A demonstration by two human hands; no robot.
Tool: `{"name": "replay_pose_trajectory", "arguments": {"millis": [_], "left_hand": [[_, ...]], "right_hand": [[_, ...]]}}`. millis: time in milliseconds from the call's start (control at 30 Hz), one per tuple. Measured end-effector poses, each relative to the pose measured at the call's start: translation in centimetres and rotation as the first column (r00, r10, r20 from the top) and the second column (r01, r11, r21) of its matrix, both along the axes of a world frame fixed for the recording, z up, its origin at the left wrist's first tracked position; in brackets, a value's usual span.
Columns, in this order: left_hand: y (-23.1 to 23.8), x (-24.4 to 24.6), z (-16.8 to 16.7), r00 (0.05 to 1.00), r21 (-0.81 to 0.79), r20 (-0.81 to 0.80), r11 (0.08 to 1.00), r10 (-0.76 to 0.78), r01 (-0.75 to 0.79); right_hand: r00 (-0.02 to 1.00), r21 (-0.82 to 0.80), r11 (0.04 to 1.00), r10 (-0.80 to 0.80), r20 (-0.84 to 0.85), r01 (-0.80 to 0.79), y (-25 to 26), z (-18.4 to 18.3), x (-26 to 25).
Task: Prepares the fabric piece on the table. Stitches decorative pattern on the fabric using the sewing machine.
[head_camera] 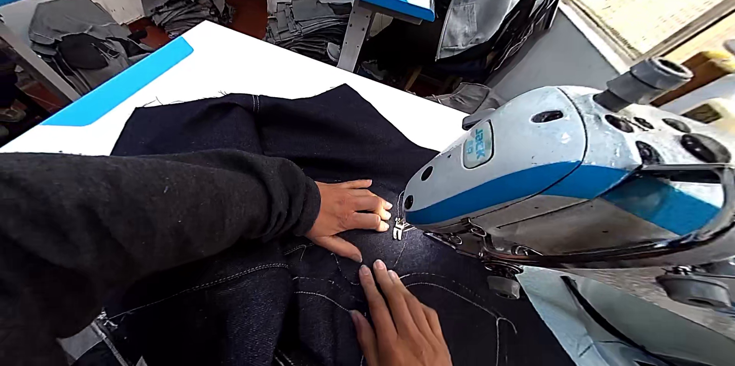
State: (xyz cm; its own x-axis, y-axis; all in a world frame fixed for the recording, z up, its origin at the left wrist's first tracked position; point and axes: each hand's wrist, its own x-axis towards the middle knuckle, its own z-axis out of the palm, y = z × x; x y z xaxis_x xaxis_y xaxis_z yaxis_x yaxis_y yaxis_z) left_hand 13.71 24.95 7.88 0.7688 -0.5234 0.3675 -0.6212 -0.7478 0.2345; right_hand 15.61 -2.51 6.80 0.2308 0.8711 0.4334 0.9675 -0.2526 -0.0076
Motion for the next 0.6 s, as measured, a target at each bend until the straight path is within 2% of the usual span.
{"name": "replay_pose_trajectory", "arguments": {"millis": [100,267,367,433,533,600], "left_hand": [[-0.4,-0.2,0.9,0.99,0.018,-0.081,0.994,0.112,-0.11],[-1.3,-0.8,0.8,0.945,0.064,-0.125,0.953,0.303,-0.297],[-1.6,-0.9,1.1,0.937,0.084,-0.148,0.948,0.316,-0.307],[-1.5,-0.9,1.1,0.936,0.104,-0.152,0.947,0.317,-0.304],[-1.7,-1.0,1.4,0.929,0.144,-0.172,0.941,0.328,-0.306],[-1.8,-1.1,1.7,0.917,0.173,-0.192,0.932,0.348,-0.318]], "right_hand": [[0.997,0.035,0.997,0.075,-0.014,-0.074,0.2,-0.1,2.8],[0.966,0.056,0.969,0.244,-0.081,-0.24,-0.1,0.0,7.4],[0.933,-0.082,0.974,0.176,-0.313,-0.211,-1.1,4.7,5.0],[0.896,-0.104,0.98,0.111,-0.429,-0.171,-0.9,6.8,2.4],[0.9,-0.097,0.99,0.046,-0.434,-0.098,0.3,4.9,-0.7],[0.945,-0.033,0.999,0.025,-0.326,-0.038,1.0,2.2,-1.4]]}}
